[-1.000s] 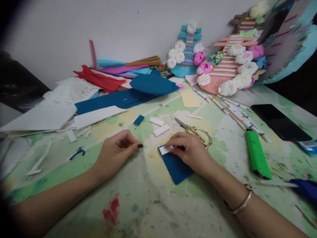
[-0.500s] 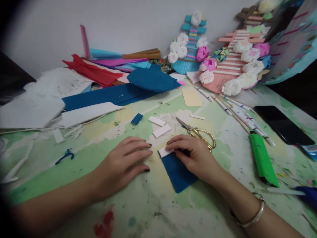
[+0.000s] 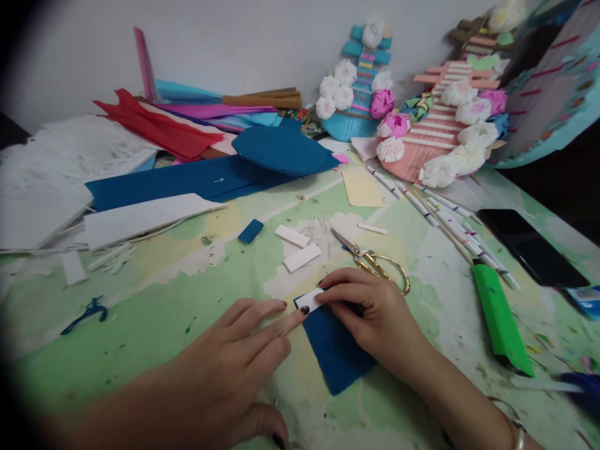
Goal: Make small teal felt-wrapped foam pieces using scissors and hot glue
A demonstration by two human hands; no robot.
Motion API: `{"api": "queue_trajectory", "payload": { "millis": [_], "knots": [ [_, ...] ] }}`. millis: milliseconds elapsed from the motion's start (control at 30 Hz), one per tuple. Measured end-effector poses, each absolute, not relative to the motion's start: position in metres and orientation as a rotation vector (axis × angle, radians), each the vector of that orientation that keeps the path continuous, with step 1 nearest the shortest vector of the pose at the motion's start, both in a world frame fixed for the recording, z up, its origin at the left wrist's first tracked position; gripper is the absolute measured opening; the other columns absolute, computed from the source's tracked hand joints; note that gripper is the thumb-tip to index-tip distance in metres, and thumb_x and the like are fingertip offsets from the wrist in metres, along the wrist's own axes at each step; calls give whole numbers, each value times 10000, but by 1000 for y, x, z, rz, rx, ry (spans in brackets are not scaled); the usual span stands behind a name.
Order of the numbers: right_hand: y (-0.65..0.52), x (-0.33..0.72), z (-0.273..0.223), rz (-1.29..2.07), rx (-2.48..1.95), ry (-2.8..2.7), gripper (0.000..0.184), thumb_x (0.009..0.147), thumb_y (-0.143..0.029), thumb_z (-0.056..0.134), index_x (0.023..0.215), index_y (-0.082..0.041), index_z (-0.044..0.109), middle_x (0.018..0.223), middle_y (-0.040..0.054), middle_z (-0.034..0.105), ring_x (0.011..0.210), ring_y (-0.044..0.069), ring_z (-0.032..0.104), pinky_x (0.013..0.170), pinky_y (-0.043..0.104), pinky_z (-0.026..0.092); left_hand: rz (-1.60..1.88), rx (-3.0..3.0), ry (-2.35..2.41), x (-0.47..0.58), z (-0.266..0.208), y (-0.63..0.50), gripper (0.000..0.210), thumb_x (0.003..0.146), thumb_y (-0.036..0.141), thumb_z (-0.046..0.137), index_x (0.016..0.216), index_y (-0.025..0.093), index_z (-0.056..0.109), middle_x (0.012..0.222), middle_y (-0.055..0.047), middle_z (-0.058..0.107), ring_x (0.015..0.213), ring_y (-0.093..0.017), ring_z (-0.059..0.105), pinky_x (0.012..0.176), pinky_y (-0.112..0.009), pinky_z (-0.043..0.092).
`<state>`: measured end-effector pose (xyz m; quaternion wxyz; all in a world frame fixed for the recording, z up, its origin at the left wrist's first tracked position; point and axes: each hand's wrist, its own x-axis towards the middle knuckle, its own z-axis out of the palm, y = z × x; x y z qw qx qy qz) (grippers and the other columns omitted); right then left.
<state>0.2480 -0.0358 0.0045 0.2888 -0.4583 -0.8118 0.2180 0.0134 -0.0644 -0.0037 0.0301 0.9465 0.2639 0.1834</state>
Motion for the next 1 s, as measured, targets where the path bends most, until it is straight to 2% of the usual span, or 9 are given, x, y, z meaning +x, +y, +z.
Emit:
{"api": "queue_trajectory", "payload": {
  "millis": [300, 367, 467, 533, 667, 1000],
  "knots": [
    [-39, 246, 10, 527, -1257, -2184, 255, 831, -71, 563, 896, -261, 721, 929, 0, 679, 843, 100, 652, 735, 192, 517, 812, 2999, 740, 14, -18, -56, 446, 918, 530, 349, 845, 162, 592, 1238, -97, 630, 1113, -256, 545, 837, -394, 421],
    [-39, 246, 12, 516, -1261, -2197, 267, 828, -68, 561, 901, -269, 721, 930, 0, 676, 842, 100, 654, 730, 185, 521, 809, 3033, 754, 15, -19, -55, 363, 947, 412, 346, 830, 170, 590, 1234, -89, 635, 1118, -250, 544, 814, -390, 422],
    [-39, 245, 13, 495, -1266, -2207, 267, 824, -64, 556, 897, -264, 719, 932, 6, 678, 842, 100, 658, 729, 174, 525, 835, 3053, 789, 17, -20, -55, 216, 914, 185, 395, 802, 180, 580, 1215, -68, 650, 1117, -239, 547, 812, -388, 416],
    [-38, 245, 13, 484, -1266, -2217, 256, 823, -63, 550, 885, -249, 715, 931, 13, 681, 840, 103, 662, 729, 168, 529, 859, 3059, 793, 17, -21, -54, 205, 891, 122, 409, 781, 185, 570, 1193, -57, 664, 1111, -231, 549, 817, -385, 412],
    [-38, 244, 14, 460, -1265, -2234, 232, 830, -71, 534, 863, -225, 705, 931, 25, 684, 839, 105, 664, 727, 159, 533, 881, 3028, 820, 16, -23, -54, 212, 899, 117, 413, 761, 189, 556, 1179, -44, 671, 1130, -216, 536, 852, -382, 393],
    [-39, 245, 13, 444, -1269, -2246, 240, 832, -85, 548, 910, -257, 696, 952, 19, 678, 847, 123, 663, 709, 184, 544, 886, 2942, 851, 15, -27, -57, 165, 908, 156, 451, 787, 187, 560, 1211, -34, 645, 1147, -196, 521, 932, -356, 356]
  ]
}}
